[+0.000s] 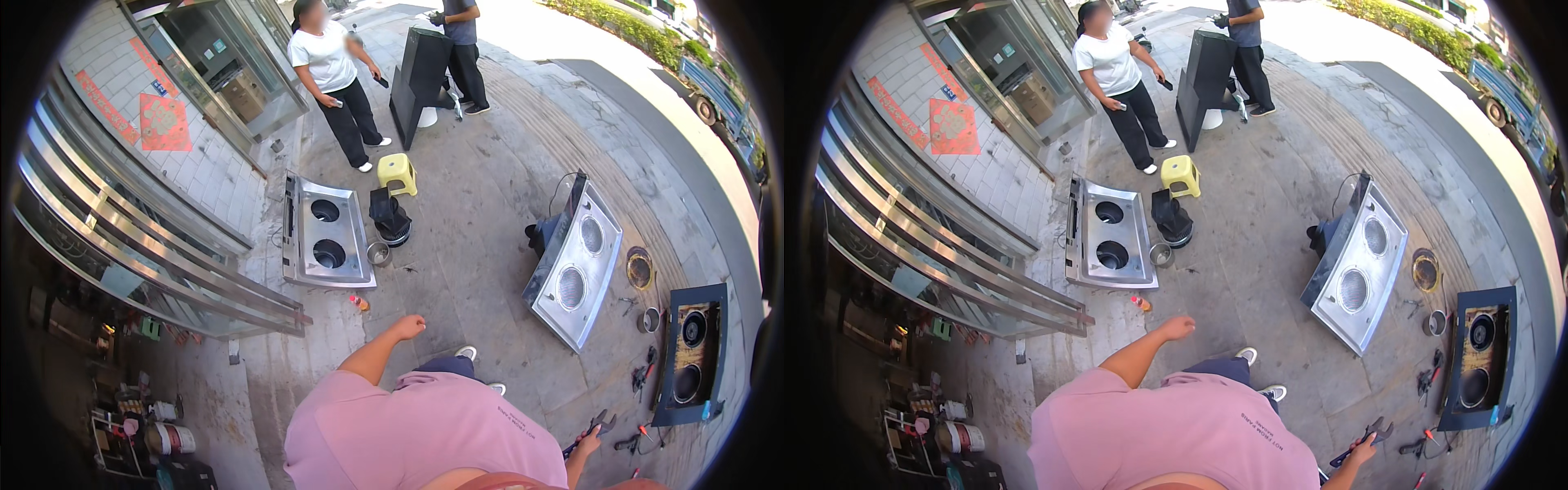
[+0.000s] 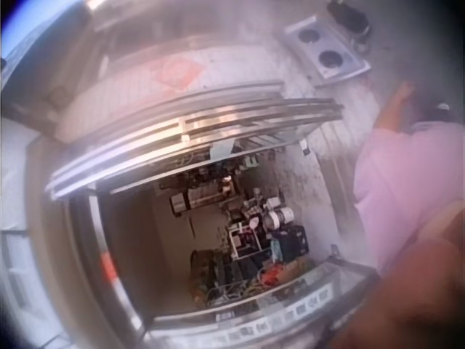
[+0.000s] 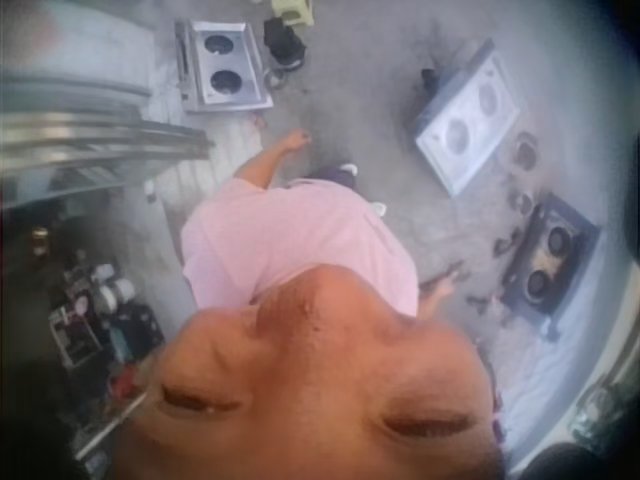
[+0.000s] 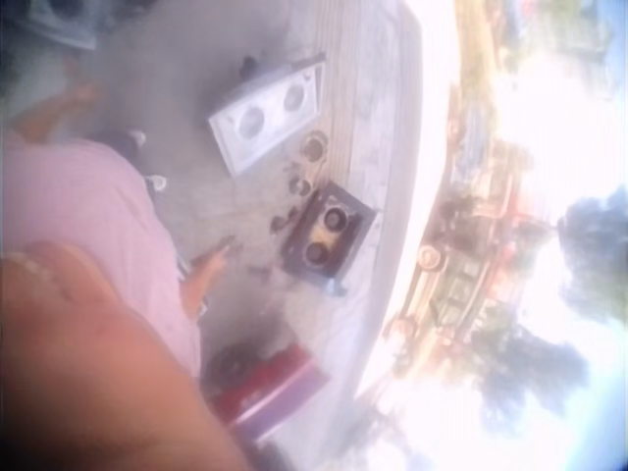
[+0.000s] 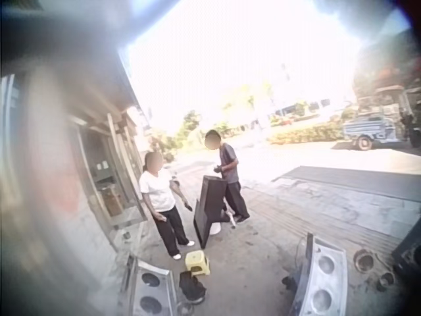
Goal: The person repairs a gas stove burner. They use pliers to remove a component, clean the burner area with a cloth, and then install a new part using a wrench.
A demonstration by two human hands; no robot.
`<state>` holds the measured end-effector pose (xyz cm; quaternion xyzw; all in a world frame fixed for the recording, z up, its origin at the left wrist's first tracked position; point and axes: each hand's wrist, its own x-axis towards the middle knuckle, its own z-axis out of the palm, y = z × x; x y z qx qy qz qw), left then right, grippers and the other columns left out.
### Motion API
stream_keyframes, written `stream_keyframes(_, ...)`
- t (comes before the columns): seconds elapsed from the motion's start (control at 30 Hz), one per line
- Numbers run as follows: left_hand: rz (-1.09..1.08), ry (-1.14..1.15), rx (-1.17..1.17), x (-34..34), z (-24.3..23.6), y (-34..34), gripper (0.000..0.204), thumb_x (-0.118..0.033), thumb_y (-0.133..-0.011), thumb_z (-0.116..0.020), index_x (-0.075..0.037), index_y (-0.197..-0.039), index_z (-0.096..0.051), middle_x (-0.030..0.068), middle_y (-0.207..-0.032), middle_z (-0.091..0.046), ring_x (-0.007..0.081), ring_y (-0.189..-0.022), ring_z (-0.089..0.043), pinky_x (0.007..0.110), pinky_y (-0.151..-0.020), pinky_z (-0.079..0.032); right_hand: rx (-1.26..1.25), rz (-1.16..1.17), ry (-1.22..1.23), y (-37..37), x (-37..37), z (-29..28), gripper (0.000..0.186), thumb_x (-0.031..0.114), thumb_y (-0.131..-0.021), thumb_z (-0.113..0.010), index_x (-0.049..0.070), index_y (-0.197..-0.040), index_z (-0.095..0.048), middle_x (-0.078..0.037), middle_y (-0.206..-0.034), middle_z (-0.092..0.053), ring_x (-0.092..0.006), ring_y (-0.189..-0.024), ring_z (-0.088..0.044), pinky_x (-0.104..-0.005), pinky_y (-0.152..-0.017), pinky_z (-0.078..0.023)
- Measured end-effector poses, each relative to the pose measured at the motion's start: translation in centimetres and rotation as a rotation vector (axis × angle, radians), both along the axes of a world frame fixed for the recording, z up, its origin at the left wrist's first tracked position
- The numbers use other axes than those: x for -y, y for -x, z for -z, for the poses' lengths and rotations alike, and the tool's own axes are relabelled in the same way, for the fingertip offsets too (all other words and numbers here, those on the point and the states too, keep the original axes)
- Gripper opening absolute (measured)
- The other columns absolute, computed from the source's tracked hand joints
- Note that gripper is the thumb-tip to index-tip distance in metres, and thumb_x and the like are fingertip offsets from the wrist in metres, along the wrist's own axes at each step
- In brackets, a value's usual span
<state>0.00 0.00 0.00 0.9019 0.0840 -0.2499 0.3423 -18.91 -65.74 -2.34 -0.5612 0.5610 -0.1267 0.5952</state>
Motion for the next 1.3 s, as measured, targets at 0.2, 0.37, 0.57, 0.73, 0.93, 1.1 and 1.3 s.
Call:
stream_keyframes(0.2,-0.048,0.031,-0.042,4.7,1.4,-0.6,0.030,-0.029,-0.084,-0.061,-0.007,-0.104,-0.067,0.0147,-0.101,-0.068,0.0301,-0.095,-0.065,0.039,-0.082,-0.050,0.009,0.036,-0.016,1.7,1.7,-2.0,0.041,0.037,-0.097,-0.052,0.003,-0.076,-0.044,-0.005,-0.055,-0.047,-0.0141,-0.038,-0.042,-0.0277,-0.033,-0.034)
stream_keyframes(0.37,-0.096,-0.032,-0.104,2.0,3.9,-2.6,0.029,-0.029,-0.083,-0.061,-0.008,-0.101,-0.069,0.0152,-0.103,-0.068,0.0313,-0.095,-0.064,0.040,-0.082,-0.049,-0.136,0.030,0.085,2.4,0.3,0.5,0.040,0.036,-0.097,-0.052,0.002,-0.076,-0.045,-0.006,-0.054,-0.047,-0.0155,-0.038,-0.042,-0.0290,-0.033,-0.034)
stream_keyframes(0.57,-0.076,-0.002,-0.093,2.3,4.4,-5.6,0.029,-0.029,-0.083,-0.061,-0.008,-0.101,-0.069,0.0152,-0.099,-0.069,0.0315,-0.092,-0.065,0.040,-0.080,-0.050,-0.101,0.135,0.060,0.0,-0.2,-3.1,0.053,0.051,-0.090,-0.057,0.005,-0.068,-0.045,-0.005,-0.051,-0.044,-0.0145,-0.037,-0.041,-0.0278,-0.032,-0.032)
stream_keyframes(0.73,-0.133,0.088,-0.077,1.8,4.9,-7.6,0.030,-0.029,-0.083,-0.061,-0.007,-0.102,-0.068,0.0147,-0.095,-0.070,0.0297,-0.090,-0.066,0.039,-0.079,-0.050,0.127,0.067,0.045,-5.3,0.7,-5.1,0.052,0.054,-0.088,-0.059,0.007,-0.073,-0.042,-0.004,-0.052,-0.045,-0.0134,-0.037,-0.040,-0.0267,-0.032,-0.031)
stream_keyframes(0.93,-0.072,0.041,-0.046,1.4,4.9,-8.5,0.031,-0.026,-0.085,-0.060,-0.004,-0.104,-0.066,0.0121,-0.088,-0.069,0.0226,-0.077,-0.066,0.037,-0.071,-0.051,0.395,-0.208,0.071,-16.8,-2.1,-15.4,0.042,0.045,-0.094,-0.055,0.009,-0.078,-0.042,-0.003,-0.056,-0.046,-0.0115,-0.041,-0.041,-0.0243,-0.037,-0.032)
stream_keyframes(1.1,-0.098,0.079,-0.095,2.3,3.6,-8.2,0.031,-0.027,-0.085,-0.060,-0.004,-0.106,-0.066,0.0124,-0.089,-0.070,0.0226,-0.076,-0.068,0.036,-0.073,-0.052,0.662,-0.486,0.050,-24.2,-7.3,-23.7,0.036,0.037,-0.099,-0.050,0.008,-0.079,-0.043,-0.003,-0.058,-0.048,-0.0097,-0.044,-0.041,-0.0236,-0.039,-0.033)
stream_keyframes(1.3,-0.175,0.131,-0.085,1.7,3.5,-6.3,0.031,-0.025,-0.087,-0.059,-0.002,-0.108,-0.064,0.0122,-0.094,-0.069,0.0203,-0.070,-0.067,0.034,-0.068,-0.053,0.820,-0.781,-0.037,-29.3,-14.3,-30.7,0.034,0.035,-0.100,-0.047,0.003,-0.089,-0.052,-0.004,-0.061,-0.051,-0.0090,-0.045,-0.044,-0.0223,-0.041,-0.032)
